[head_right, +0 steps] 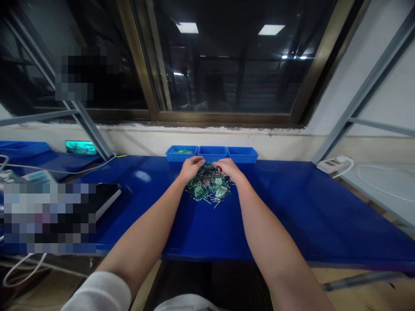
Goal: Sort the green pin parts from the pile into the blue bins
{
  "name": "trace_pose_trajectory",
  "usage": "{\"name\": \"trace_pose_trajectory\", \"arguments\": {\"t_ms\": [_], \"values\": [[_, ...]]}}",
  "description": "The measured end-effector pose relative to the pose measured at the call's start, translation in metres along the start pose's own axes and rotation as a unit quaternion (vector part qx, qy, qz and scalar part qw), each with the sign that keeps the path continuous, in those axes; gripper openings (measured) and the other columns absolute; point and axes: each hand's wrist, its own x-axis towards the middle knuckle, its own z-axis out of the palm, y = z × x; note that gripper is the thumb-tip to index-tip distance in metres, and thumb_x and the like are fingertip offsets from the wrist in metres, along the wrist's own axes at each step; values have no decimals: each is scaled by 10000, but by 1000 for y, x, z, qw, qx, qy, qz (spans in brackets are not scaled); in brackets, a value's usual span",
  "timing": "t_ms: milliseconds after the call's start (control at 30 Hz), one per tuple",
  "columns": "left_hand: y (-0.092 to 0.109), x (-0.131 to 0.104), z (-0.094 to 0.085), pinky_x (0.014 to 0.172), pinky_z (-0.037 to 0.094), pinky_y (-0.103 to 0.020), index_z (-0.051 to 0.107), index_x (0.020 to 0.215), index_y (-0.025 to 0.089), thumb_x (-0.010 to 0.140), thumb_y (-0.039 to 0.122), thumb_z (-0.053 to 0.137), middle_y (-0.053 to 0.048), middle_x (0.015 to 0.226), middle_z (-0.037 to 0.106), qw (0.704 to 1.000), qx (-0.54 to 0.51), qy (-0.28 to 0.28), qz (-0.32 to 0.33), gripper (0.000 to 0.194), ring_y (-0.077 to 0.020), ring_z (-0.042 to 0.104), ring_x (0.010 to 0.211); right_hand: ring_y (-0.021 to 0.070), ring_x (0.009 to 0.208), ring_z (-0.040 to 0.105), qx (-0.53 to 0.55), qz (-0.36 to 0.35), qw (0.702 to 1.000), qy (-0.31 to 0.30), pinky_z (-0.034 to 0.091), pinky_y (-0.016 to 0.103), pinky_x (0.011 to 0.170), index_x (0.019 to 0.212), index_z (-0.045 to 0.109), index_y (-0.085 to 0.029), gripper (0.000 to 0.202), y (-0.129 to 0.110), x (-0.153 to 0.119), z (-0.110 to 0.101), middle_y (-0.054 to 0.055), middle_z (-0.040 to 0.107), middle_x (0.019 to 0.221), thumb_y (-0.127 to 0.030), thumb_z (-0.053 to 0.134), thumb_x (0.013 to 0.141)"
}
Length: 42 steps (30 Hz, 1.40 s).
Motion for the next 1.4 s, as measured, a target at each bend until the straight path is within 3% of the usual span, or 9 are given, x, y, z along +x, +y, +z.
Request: {"name": "trace_pose_trajectory", "arguments": {"t_ms": [300,500,633,767,867,967,1133,1267,1400], "values": [[4,-3,-2,845,470,-281,668,979,157,759,297,578,-61,951,696,994,108,2,-11,276,-178,631,877,33,294,305,31,36,994,102,126,164,283,582,541,-136,165,3,4,-13,-49,426,408,-226,622,694],[5,-5,2,844,459,-264,601,1112,154,791,322,544,-49,928,692,991,135,-13,-3,367,-173,624,890,31,329,329,150,-25,965,215,142,149,284,649,527,-150,213,-1,12,-21,-57,430,467,-313,651,708],[6,-6,3,823,460,-256,540,1192,148,803,327,530,-44,910,688,991,134,-12,-12,429,-165,623,865,38,390,389,285,-39,945,152,198,144,299,758,504,-179,256,-5,9,-25,-17,562,636,-386,649,713],[7,-6,2,835,452,-252,538,1192,160,814,319,516,-40,927,685,988,153,-18,-15,411,-166,619,893,47,399,384,313,-47,939,133,210,154,312,832,538,-185,168,-5,5,-26,-27,547,626,-290,599,715],[6,-6,2,855,443,-254,564,1164,160,815,320,511,-52,967,682,982,185,-33,1,387,-175,610,938,56,399,381,233,-58,956,171,209,170,333,850,578,-178,171,-1,5,-21,-29,535,592,-246,569,693],[5,-7,3,893,420,-275,596,1126,175,808,332,515,-71,1056,660,967,245,-54,35,364,-195,582,1008,93,497,487,4,-79,975,207,330,198,427,783,631,-170,153,6,8,-14,6,591,620,-259,590,666],[6,-13,6,922,385,-387,619,1105,201,799,400,501,-110,1154,611,930,347,-102,70,384,-267,528,1088,210,793,612,-361,-112,917,123,429,257,671,791,698,-192,257,15,8,0,74,685,806,-363,681,601],[7,-16,8,936,358,-427,653,1045,237,807,387,472,-97,1126,629,913,380,-131,72,335,-279,519,1091,232,863,620,-442,-131,886,53,430,257,702,828,713,-200,276,14,6,9,87,697,880,-396,659,641],[8,-16,8,938,337,-476,689,969,247,806,366,456,-98,1030,663,914,376,-138,70,308,-303,528,1061,225,860,621,-454,-145,878,38,431,250,699,778,721,-212,187,14,6,14,78,706,855,-340,620,687]]}}
